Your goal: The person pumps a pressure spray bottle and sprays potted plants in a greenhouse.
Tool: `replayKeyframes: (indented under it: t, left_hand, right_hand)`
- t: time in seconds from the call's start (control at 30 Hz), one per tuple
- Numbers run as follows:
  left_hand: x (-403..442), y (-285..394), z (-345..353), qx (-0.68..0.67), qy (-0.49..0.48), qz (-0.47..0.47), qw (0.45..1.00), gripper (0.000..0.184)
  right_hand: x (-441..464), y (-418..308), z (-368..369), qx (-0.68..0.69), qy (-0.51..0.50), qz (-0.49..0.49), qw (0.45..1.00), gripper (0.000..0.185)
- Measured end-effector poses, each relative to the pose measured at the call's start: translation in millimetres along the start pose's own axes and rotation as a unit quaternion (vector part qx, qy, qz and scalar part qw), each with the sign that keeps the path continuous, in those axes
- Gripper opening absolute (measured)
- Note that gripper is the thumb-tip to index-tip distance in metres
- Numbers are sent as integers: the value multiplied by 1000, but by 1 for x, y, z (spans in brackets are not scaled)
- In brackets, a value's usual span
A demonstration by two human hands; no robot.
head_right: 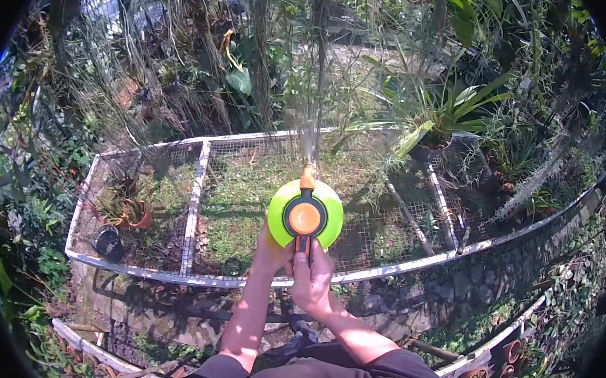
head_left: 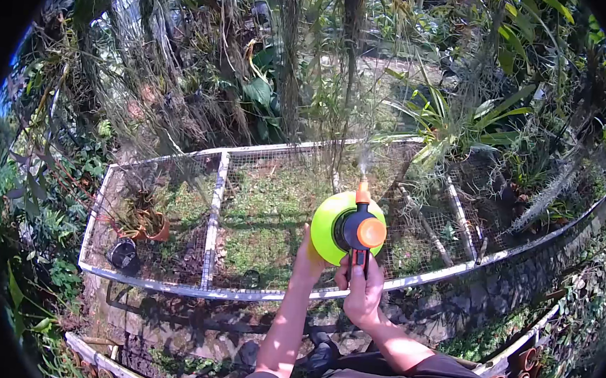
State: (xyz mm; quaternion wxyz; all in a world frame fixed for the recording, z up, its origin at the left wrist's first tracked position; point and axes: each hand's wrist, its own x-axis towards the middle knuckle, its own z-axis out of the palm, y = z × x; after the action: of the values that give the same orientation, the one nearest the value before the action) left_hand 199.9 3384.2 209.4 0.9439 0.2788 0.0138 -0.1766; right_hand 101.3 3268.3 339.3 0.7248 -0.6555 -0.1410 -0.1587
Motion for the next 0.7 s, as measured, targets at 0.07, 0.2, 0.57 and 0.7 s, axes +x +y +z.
replayKeyframes:
  t: [0.07, 0.2, 0.57, 0.7]
  left_hand:
    - [-4, -11, 8, 5, 46, 38, 998, 62]
    - [-28, -46, 35, 56, 109, 97, 988, 60]
    - [-71, -255, 70, -33, 166, -13, 986, 63]
    - [-62, -316, 84, -61, 172, -62, 981, 64]
  right_hand:
    - [-8, -16, -10, 28, -18, 10, 999, 22]
    - [-23, -11, -54, -21, -53, -3, 998, 25]
    - [-70, 16, -223, 39, -61, 254, 965, 20]
    - [-90, 21, -277, 53, -35, 238, 969, 20]
